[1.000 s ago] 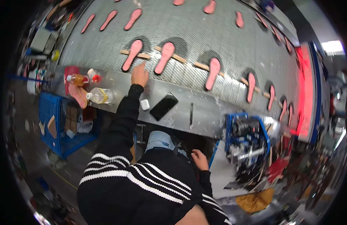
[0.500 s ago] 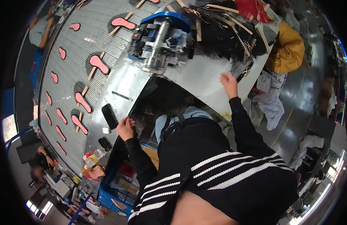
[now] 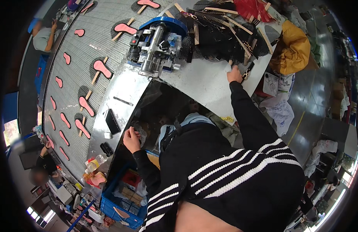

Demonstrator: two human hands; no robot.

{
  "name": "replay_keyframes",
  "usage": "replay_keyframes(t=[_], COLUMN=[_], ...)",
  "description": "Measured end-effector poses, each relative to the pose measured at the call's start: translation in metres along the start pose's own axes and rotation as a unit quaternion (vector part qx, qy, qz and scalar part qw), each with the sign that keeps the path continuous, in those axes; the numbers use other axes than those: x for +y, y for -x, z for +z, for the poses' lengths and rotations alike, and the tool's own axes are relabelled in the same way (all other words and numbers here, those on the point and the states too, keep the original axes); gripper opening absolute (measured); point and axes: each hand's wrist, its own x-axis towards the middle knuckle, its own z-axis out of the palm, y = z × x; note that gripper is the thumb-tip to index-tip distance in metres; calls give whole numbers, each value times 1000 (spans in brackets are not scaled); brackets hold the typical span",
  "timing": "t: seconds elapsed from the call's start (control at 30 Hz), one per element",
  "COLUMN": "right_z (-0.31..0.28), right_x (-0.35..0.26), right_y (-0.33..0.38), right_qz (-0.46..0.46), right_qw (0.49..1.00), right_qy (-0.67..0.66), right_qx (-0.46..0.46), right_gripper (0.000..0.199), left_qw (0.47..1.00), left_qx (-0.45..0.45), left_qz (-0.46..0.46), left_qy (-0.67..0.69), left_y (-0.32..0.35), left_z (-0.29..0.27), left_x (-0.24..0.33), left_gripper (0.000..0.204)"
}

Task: Applying adhesive to shoe components and placing them on a moving conveyor belt for processing.

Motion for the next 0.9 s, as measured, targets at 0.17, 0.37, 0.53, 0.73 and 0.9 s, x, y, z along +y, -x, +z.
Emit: replay_keyframes(t=[0.17, 0.37, 0.53, 0.73, 0.9], right_z=[7, -40, -98, -92, -85], right_x=[33, 9, -67, -103, -122], right_y=[33, 100, 193, 235, 249], right_qz=[-98, 15, 58, 124, -138], right_qw=[992, 859, 572, 393, 795], right_qy=[-81, -501, -737, -754, -562], right_qx=[-14, -103, -354, -512, -184], right_gripper=[32, 17, 4, 7, 62], left_qw=[996, 973, 827, 762, 859], left_qx=[-78, -164, -282, -266, -356], left_qz=[41, 154, 459, 563, 366], left_qy=[-33, -59, -161, -175, -31], left_y=[-8, -13, 25, 20, -3], left_z=[-3, 24, 74, 110, 106], left_x=[-16, -8, 104, 117, 100], left_gripper=[22, 21, 87, 79, 32])
